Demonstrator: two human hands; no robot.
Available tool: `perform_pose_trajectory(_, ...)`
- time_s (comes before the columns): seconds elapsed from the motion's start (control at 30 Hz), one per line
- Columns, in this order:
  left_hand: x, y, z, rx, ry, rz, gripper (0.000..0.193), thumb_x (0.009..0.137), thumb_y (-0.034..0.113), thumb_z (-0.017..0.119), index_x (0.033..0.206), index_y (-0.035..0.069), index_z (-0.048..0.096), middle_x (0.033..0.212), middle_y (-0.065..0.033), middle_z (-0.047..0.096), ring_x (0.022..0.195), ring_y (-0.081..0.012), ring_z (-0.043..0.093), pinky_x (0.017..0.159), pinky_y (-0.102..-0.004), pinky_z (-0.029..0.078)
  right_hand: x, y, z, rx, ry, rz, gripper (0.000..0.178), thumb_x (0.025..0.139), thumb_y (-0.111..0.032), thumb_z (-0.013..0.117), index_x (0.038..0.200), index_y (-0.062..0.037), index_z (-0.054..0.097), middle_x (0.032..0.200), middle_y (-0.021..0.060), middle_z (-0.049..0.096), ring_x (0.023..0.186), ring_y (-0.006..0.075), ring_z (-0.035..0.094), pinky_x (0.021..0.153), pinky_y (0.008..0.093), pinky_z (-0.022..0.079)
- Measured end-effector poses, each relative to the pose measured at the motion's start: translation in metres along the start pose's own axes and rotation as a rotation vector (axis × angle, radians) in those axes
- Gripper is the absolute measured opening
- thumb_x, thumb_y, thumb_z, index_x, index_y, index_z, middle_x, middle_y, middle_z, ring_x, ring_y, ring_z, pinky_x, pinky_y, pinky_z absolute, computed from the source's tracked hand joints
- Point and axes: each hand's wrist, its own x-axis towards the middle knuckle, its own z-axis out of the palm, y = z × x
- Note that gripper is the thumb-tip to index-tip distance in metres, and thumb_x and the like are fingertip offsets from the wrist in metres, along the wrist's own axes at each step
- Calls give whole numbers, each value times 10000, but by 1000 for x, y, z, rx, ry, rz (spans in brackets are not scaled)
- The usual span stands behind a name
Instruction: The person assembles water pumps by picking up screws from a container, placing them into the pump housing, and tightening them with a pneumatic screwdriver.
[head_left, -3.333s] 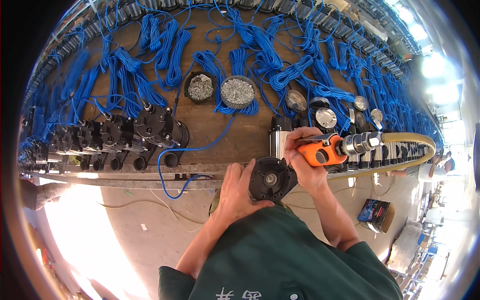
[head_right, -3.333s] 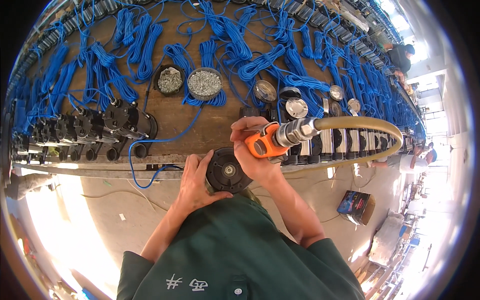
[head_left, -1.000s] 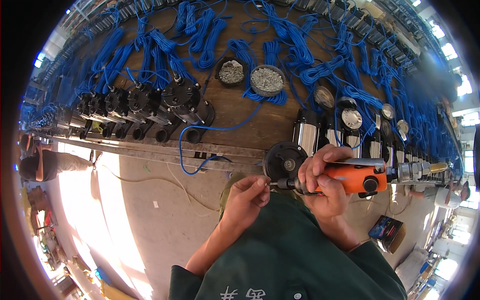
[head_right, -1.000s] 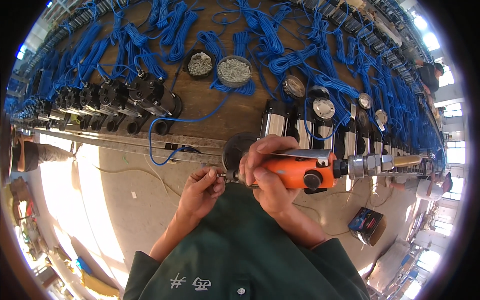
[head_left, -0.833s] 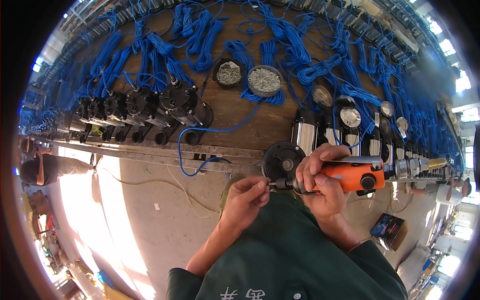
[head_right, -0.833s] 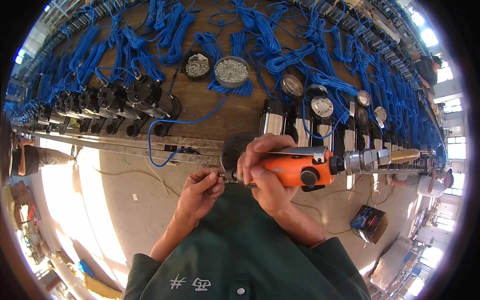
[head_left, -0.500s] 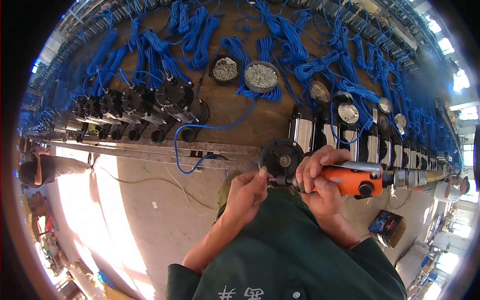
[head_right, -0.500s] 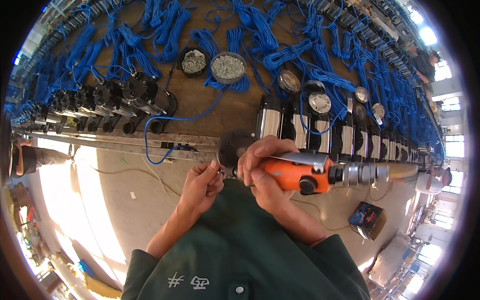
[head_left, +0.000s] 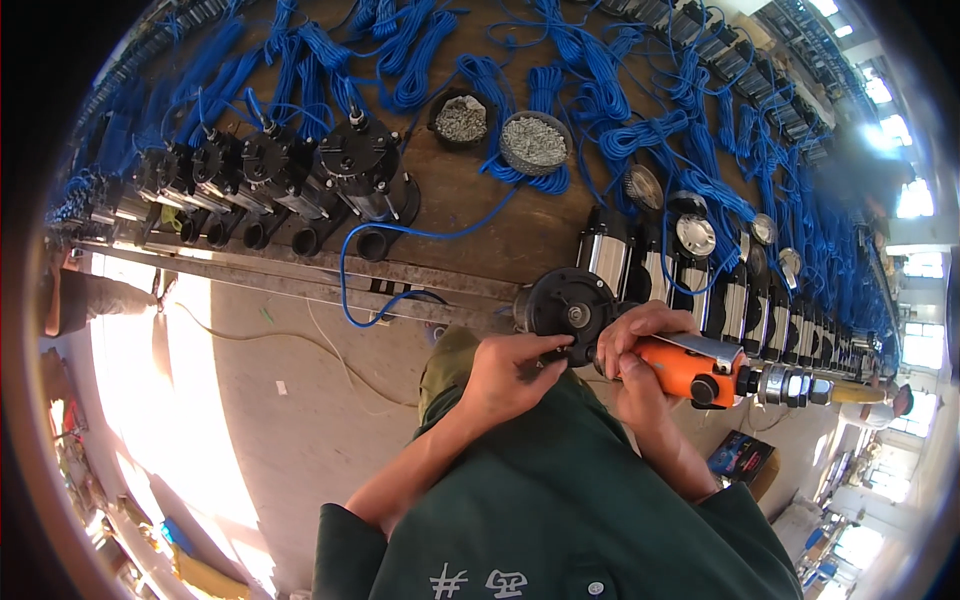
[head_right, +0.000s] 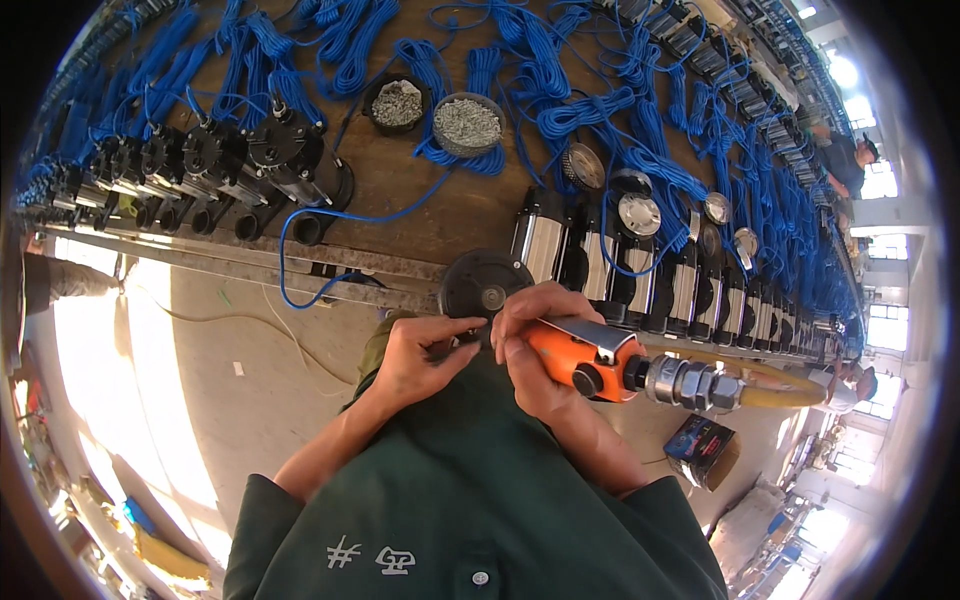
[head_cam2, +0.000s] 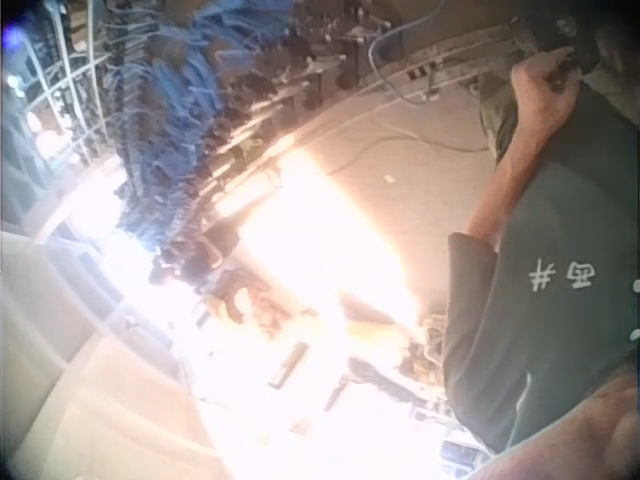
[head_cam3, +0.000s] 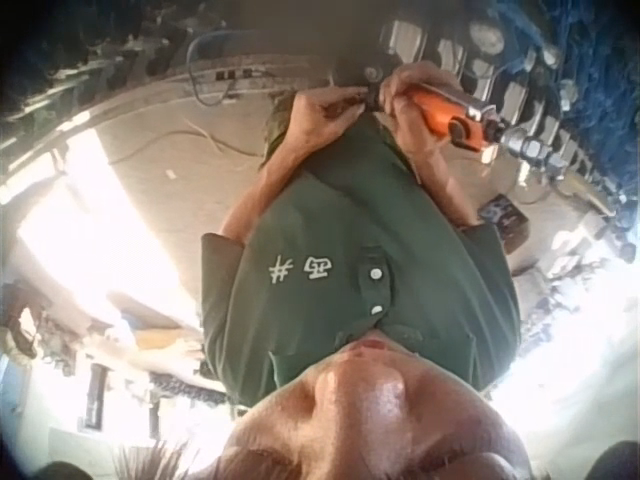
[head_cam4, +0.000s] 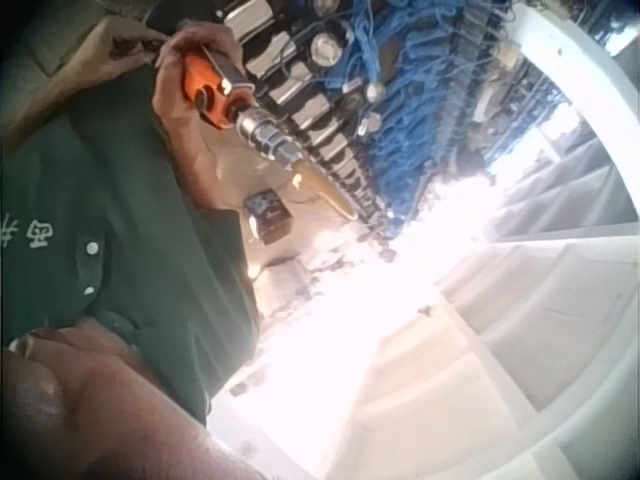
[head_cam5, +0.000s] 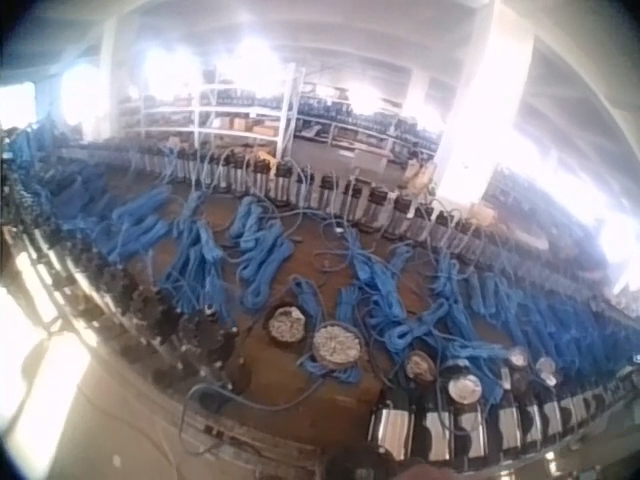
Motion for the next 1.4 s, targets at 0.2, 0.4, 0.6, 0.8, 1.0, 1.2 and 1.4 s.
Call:
perform_pose_trajectory(0.2, 2, -10, 1, 100, 94, 48, 292, 705, 160, 788, 985, 100, 728, 808, -101, 692, 612, -223, 642, 568, -319, 508, 10, -6, 19, -226, -34, 86, 206, 675, 39, 601, 878, 13, 576, 786, 111, 612, 624, 160, 608, 628, 247, 507)
perform_pose_trajectory(0.4, 1, -19, -3, 124, 105, 21, 293, 695, 224, 793, 976, 163, 733, 827, -76, 700, 639, -226, 655, 592, -335, 517, 12, -7, 23, -394, -259, 14, 211, 734, 52, 585, 926, -14, 526, 751, 103, 577, 620, 168, 582, 616, 286, 517)
perform_pose_trajectory(0.6, 0, -14, -6, 157, 88, -26, 290, 692, 252, 796, 966, 180, 732, 788, -63, 688, 667, -244, 650, 599, -343, 510, 5, 1, 24, -277, -116, 13, 180, 687, 50, 596, 861, 4, 583, 746, 107, 634, 654, 169, 638, 613, 254, 527)
perform_pose_trajectory(0.8, -4, -11, -6, -16, 97, -48, 280, 758, 180, 751, 1026, 123, 691, 773, -66, 650, 638, -168, 597, 586, -318, 484, 13, -15, 21, -378, -187, 207, 227, 725, 31, 581, 952, 28, 585, 790, 105, 632, 653, 141, 635, 592, 241, 513)
perform_pose_trajectory(1.0, -14, -32, -26, -1037, 473, -529, 235, 907, 41, 498, 1140, 12, 479, 969, -83, 550, 857, -174, 549, 771, -318, 472, 14, -19, 12, -115, -82, -11, 268, 770, -3, 598, 1030, 33, 548, 893, 151, 602, 632, 141, 595, 586, 241, 502)
perform_pose_trajectory(1.2, 0, -1, -36, -1146, 415, -527, 194, 983, 107, 454, 1138, 3, 507, 1051, -152, 626, 833, -208, 611, 756, -347, 516, 33, -14, 17, 89, 12, -71, 301, 773, 63, 539, 1059, -9, 478, 872, 140, 540, 589, 146, 537, 584, 281, 480)
perform_pose_trajectory(1.4, 7, 12, -34, -1123, 235, -420, 210, 990, 137, 482, 1139, 11, 559, 938, -129, 662, 755, -195, 611, 666, -304, 491, 47, -21, 26, 278, 87, -76, 318, 758, 86, 522, 1058, -10, 478, 857, 144, 535, 570, 150, 521, 561, 299, 459)
